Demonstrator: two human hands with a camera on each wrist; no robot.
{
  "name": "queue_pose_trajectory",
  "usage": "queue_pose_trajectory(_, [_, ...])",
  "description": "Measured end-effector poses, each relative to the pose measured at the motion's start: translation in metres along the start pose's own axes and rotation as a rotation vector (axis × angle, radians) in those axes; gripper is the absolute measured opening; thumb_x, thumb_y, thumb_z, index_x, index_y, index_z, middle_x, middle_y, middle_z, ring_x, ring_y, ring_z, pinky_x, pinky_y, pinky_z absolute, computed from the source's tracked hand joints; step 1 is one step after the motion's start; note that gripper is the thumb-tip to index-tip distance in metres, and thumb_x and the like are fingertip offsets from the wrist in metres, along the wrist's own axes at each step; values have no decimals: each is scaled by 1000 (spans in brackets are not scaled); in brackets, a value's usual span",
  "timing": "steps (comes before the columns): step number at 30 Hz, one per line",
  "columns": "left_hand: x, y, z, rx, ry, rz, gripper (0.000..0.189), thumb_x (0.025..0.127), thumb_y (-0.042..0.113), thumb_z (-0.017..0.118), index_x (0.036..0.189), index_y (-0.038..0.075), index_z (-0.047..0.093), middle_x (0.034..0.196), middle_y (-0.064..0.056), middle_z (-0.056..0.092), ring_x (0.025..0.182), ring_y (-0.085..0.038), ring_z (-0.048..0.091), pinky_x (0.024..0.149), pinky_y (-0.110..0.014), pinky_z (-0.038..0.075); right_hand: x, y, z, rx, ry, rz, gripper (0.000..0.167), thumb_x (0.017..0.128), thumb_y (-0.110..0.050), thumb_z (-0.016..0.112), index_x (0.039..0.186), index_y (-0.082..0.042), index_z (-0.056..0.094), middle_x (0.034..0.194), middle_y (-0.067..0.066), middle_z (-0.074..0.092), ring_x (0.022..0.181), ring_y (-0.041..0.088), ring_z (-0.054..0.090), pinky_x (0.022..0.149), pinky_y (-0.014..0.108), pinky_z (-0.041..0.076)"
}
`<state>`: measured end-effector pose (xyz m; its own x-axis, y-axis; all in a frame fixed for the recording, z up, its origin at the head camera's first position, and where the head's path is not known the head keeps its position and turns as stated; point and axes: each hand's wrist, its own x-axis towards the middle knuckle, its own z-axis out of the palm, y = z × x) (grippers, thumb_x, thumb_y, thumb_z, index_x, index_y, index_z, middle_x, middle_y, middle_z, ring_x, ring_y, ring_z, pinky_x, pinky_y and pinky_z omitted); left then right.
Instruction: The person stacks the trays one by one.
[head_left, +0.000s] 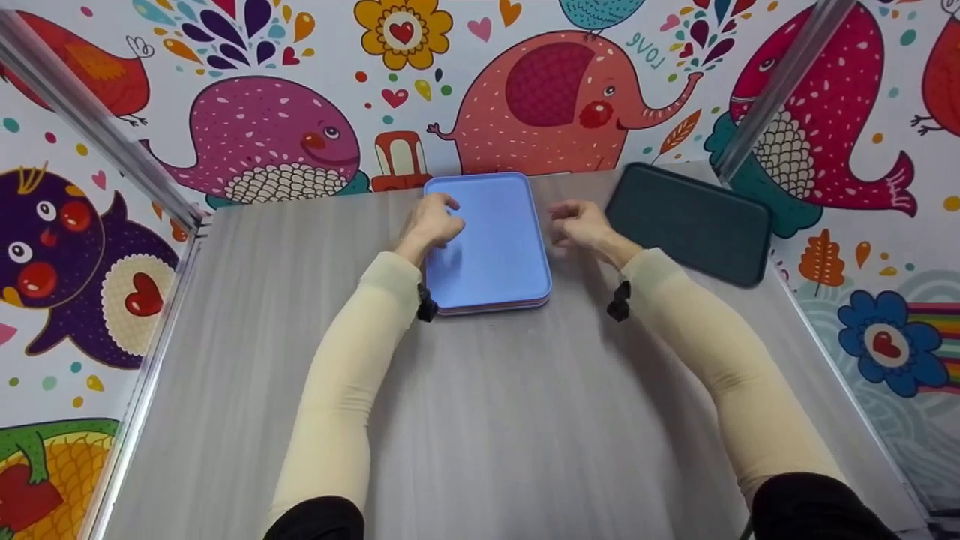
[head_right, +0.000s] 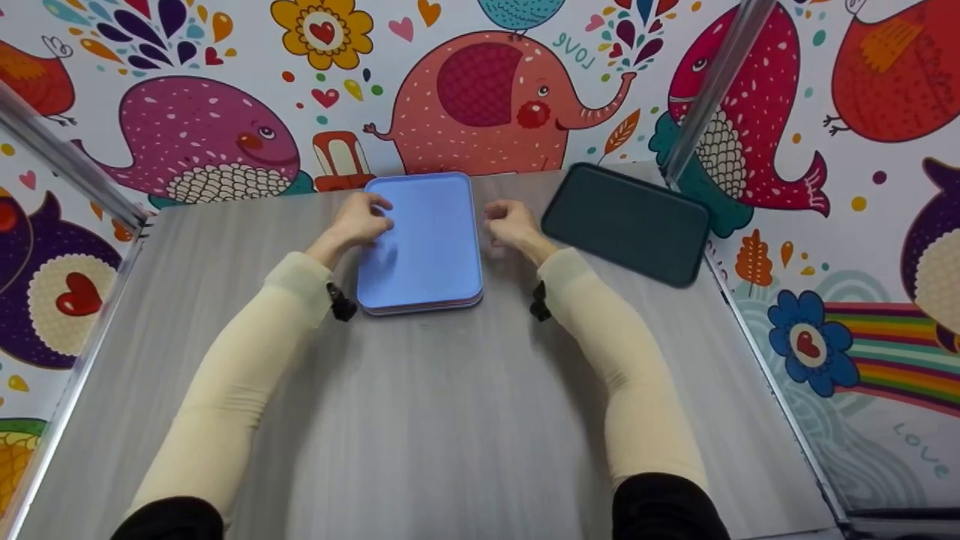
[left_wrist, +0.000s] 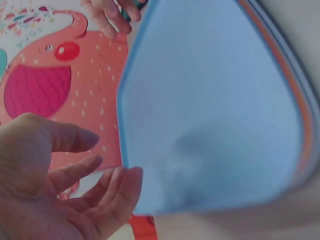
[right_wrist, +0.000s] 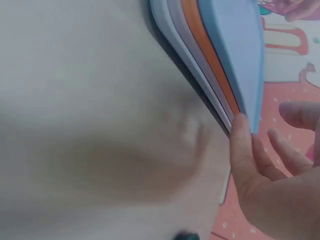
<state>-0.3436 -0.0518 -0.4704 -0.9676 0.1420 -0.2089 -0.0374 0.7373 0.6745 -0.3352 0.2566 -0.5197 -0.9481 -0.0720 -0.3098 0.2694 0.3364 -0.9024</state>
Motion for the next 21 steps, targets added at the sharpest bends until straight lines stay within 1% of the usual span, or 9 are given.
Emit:
queue_pose_trajectory(3, [7, 21, 8, -1, -29, 40, 47, 106, 17, 64, 152, 7, 66, 140, -15, 70, 97, -19, 66, 74, -25, 57, -7, 1, -22, -17, 30, 28, 47, 113, -6, 55, 160, -2, 58, 162, 24, 57, 148, 43, 57, 126, 59, 52])
queue_pose_trajectory(8, [26, 49, 24, -18, -91, 34, 48, 107, 19, 66, 153, 9, 65, 148, -13, 69, 106, -22, 71, 89, -32, 64, -14, 7, -56, -74, 89, 70, 50, 112, -16, 64, 161, -5, 58, 162, 20, 59, 146, 37, 57, 129, 56, 49])
queue_pose_trajectory(10, [67, 41, 48, -1, -84, 73, 46, 102, 22, 68, 147, 11, 71, 144, -10, 73, 109, -22, 72, 93, -33, 63, -17, 12, -70, -105, 128, 68, 54, 110, -20, 69, 160, -5, 58, 164, 19, 59, 147, 35, 56, 130, 54, 47])
queue_pose_trajectory(12, [113, 32, 79, 25, -85, 110, 47, 96, 25, 71, 141, 15, 75, 140, -6, 76, 110, -21, 72, 92, -32, 62, -21, 18, -85, -132, 167, 69, 58, 108, -23, 72, 161, -5, 58, 166, 19, 57, 149, 33, 54, 132, 54, 44])
queue_pose_trajectory(14, [151, 28, 110, 68, -75, 161, 46, 89, 28, 73, 134, 20, 80, 133, -2, 80, 108, -17, 72, 89, -29, 61, -27, 24, -103, -144, 207, 75, 62, 106, -26, 75, 162, -6, 57, 168, 20, 54, 152, 33, 51, 133, 54, 42])
queue_pose_trajectory(15, [172, 23, 130, 74, -73, 189, 45, 87, 31, 75, 131, 23, 81, 130, 0, 81, 109, -18, 74, 89, -29, 62, -32, 28, -112, -148, 223, 81, 64, 106, -29, 76, 163, -6, 56, 170, 20, 53, 153, 33, 51, 134, 54, 41])
queue_pose_trajectory(16, [173, 31, 139, 79, -77, 191, 46, 88, 31, 75, 133, 24, 81, 132, 0, 81, 110, -18, 74, 89, -30, 62, -37, 31, -122, -144, 233, 94, 66, 106, -32, 77, 164, -7, 54, 171, 20, 52, 154, 33, 50, 134, 54, 40])
queue_pose_trajectory(17, [179, 34, 149, 80, -83, 190, 47, 89, 33, 76, 134, 24, 81, 133, 0, 81, 111, -18, 75, 88, -30, 64, -40, 34, -131, -143, 249, 100, 70, 106, -35, 78, 164, -7, 53, 171, 20, 51, 154, 34, 49, 134, 54, 40])
queue_pose_trajectory(21, [176, 64, 181, 11, -83, 173, 50, 92, 40, 77, 139, 21, 79, 138, 0, 79, 117, -18, 75, 91, -30, 64, -61, 51, -174, -186, 310, 139, 89, 103, -54, 79, 170, -7, 45, 178, 23, 42, 160, 38, 43, 137, 57, 35])
